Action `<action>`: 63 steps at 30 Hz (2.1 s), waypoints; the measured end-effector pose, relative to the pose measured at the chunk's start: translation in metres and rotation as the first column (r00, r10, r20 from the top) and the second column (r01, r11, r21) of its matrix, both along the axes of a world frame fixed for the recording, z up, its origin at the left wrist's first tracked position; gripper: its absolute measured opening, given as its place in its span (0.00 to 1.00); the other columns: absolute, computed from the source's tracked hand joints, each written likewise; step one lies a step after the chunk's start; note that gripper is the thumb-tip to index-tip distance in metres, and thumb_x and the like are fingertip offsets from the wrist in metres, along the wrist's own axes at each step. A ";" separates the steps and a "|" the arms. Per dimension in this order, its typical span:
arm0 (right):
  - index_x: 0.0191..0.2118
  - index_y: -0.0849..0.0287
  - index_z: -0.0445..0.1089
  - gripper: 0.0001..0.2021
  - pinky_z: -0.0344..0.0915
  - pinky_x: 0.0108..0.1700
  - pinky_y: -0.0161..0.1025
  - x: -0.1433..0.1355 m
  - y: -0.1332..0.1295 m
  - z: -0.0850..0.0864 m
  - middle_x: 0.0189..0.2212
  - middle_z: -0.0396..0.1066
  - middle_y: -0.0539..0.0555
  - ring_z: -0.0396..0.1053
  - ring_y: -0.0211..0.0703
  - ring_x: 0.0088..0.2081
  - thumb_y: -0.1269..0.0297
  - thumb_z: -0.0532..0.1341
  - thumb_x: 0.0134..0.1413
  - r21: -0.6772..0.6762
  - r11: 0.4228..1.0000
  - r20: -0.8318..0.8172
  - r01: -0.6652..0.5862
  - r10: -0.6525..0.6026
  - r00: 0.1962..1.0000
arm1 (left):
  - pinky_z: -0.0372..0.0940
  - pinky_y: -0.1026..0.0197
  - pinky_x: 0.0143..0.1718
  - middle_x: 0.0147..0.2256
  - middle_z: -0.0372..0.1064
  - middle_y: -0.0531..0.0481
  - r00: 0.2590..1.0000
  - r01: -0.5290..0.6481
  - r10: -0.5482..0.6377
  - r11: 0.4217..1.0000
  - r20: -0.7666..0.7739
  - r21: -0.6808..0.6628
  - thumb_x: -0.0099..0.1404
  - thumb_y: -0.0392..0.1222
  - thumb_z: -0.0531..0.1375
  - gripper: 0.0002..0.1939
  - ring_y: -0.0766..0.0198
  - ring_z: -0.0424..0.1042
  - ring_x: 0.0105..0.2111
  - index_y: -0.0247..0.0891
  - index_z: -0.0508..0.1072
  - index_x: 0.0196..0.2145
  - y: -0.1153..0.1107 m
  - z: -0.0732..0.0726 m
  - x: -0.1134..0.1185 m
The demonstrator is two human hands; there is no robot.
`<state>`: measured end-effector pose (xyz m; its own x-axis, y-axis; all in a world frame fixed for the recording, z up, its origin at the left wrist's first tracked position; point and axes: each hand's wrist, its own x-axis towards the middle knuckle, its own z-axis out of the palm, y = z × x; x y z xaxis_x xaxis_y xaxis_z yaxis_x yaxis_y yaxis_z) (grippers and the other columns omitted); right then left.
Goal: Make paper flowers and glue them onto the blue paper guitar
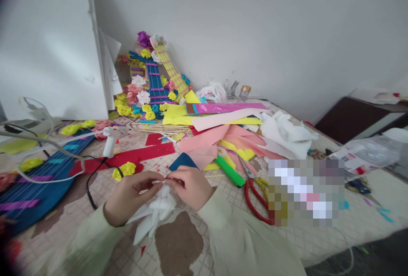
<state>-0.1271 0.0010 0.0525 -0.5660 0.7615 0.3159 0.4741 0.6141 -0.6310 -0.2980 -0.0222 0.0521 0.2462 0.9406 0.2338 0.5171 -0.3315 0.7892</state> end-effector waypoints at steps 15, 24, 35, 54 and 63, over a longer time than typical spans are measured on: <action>0.31 0.61 0.69 0.07 0.60 0.32 0.32 0.000 0.000 -0.001 0.28 0.67 0.53 0.64 0.36 0.29 0.69 0.55 0.50 0.047 0.999 -0.016 -0.002 0.003 1.000 | 0.67 0.69 0.31 0.30 0.70 0.52 0.999 0.005 -0.007 0.999 0.046 0.047 0.54 0.36 0.54 0.07 0.69 0.70 0.28 0.37 0.67 0.33 -0.003 -0.008 0.003; 0.36 0.60 0.68 0.09 0.59 0.30 0.32 0.000 0.000 0.000 0.29 0.66 0.53 0.63 0.35 0.28 0.67 0.53 0.51 0.104 0.994 0.003 -0.043 0.043 0.999 | 0.67 0.69 0.28 0.26 0.69 0.54 1.000 -0.021 0.021 0.998 0.002 0.065 0.54 0.37 0.54 0.05 0.69 0.70 0.25 0.37 0.68 0.30 -0.001 -0.008 0.003; 0.30 0.59 0.68 0.06 0.59 0.28 0.31 -0.004 -0.005 0.000 0.28 0.67 0.52 0.63 0.34 0.25 0.71 0.54 0.47 0.088 0.995 -0.024 0.039 -0.037 0.999 | 0.68 0.66 0.31 0.29 0.69 0.51 0.995 -0.002 0.007 0.999 0.097 -0.053 0.55 0.38 0.54 0.05 0.66 0.71 0.29 0.37 0.66 0.31 -0.003 -0.009 0.005; 0.32 0.61 0.68 0.07 0.59 0.31 0.32 -0.001 -0.002 -0.002 0.28 0.68 0.53 0.64 0.35 0.28 0.72 0.54 0.48 0.042 0.998 -0.043 0.040 -0.038 0.998 | 0.66 0.67 0.26 0.27 0.71 0.49 0.970 0.010 0.054 0.965 0.238 -0.261 0.52 0.40 0.56 0.10 0.65 0.70 0.27 0.34 0.67 0.33 0.003 -0.004 0.004; 0.33 0.61 0.69 0.11 0.57 0.27 0.30 0.003 0.000 -0.001 0.24 0.70 0.51 0.64 0.34 0.25 0.68 0.50 0.52 -0.066 0.996 0.040 -0.057 0.059 0.997 | 0.67 0.66 0.28 0.29 0.72 0.47 0.958 0.005 0.058 0.976 0.282 -0.218 0.52 0.39 0.56 0.08 0.64 0.71 0.29 0.34 0.69 0.30 0.002 -0.004 0.001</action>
<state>-0.1245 0.0012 0.0515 -0.6215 0.7450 0.2422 0.4658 0.6000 -0.6504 -0.2965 -0.0204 0.0482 0.1735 0.9814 0.0827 0.2666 -0.1277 0.9553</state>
